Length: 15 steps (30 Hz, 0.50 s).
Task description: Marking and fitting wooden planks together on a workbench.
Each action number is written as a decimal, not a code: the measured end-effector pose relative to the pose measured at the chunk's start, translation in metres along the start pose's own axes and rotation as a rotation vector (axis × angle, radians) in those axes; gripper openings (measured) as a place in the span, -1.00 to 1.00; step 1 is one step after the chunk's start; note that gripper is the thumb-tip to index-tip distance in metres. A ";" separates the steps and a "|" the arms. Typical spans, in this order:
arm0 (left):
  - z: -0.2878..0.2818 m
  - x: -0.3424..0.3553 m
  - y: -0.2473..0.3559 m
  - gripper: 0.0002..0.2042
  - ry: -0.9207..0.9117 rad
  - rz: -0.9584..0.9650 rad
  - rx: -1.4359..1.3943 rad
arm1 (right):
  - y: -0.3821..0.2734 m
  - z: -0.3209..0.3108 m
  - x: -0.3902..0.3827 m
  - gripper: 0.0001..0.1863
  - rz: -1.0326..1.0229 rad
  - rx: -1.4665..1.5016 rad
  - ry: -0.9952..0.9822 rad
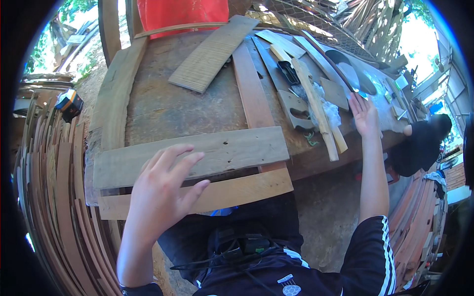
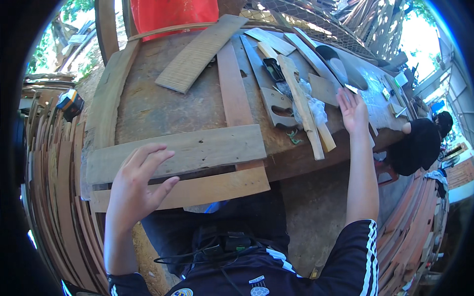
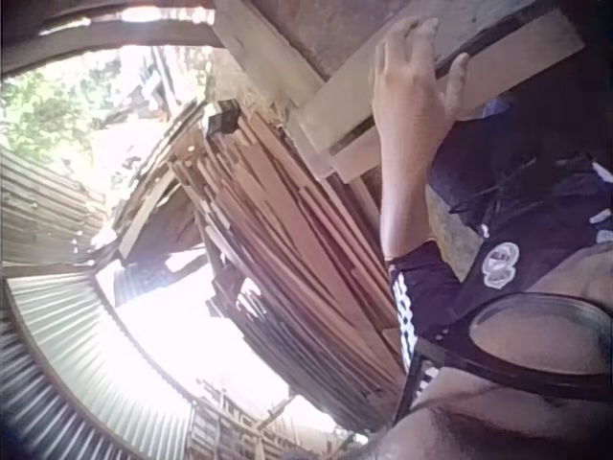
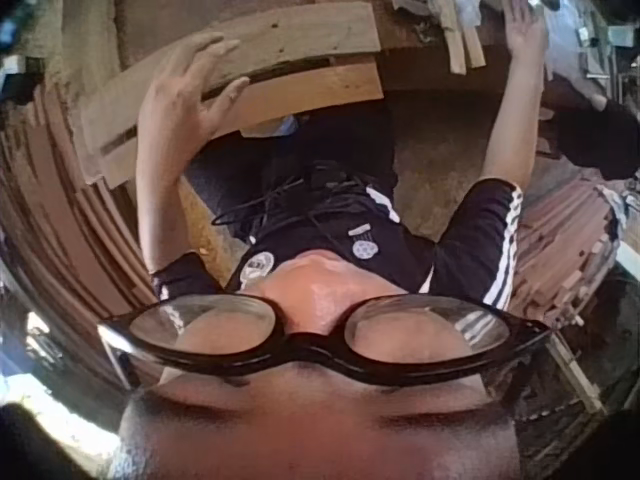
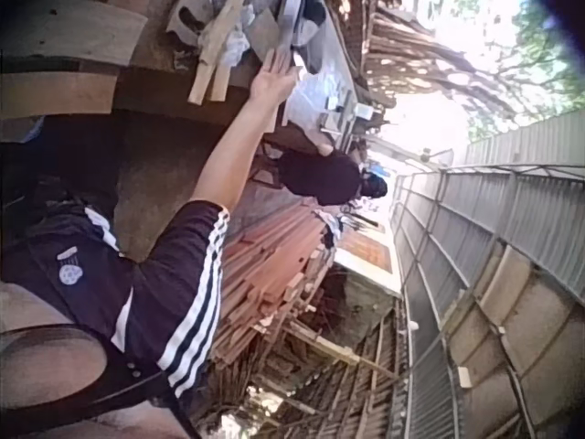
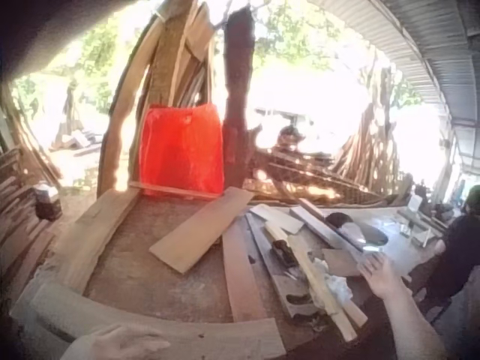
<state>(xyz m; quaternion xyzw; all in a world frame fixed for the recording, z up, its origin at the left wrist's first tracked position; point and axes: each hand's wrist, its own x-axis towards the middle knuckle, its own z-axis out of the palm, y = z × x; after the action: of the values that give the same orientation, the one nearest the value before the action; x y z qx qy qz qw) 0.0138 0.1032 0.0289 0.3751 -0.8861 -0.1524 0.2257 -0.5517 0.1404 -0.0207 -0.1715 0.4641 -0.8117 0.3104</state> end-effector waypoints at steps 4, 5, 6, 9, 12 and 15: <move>0.030 0.038 0.008 -0.48 -0.082 0.149 0.035 | 0.000 0.005 -0.055 -0.47 0.081 -0.598 -0.098; 0.038 0.043 0.009 -0.41 -0.114 0.166 0.062 | 0.009 0.008 -0.070 -0.51 -0.028 -0.770 -0.163; 0.046 0.048 0.010 -0.41 -0.124 0.165 0.063 | 0.017 0.015 -0.084 -0.51 -0.020 -0.768 -0.159; 0.071 0.059 0.009 -0.25 -0.098 0.220 0.190 | 0.036 0.034 -0.121 -0.56 -0.488 -1.586 -0.296; 0.090 0.067 0.001 -0.12 -0.154 0.191 0.147 | 0.059 0.035 -0.139 -0.43 -0.635 -1.829 -0.244; 0.087 0.070 0.005 -0.08 -0.292 0.053 0.157 | 0.070 0.033 -0.137 -0.36 -0.570 -1.921 -0.182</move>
<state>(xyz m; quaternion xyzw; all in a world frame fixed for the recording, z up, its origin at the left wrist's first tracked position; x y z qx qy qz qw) -0.0776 0.0638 -0.0230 0.3421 -0.9282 -0.1296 0.0682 -0.4062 0.1830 -0.0626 -0.5152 0.8383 -0.1212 -0.1309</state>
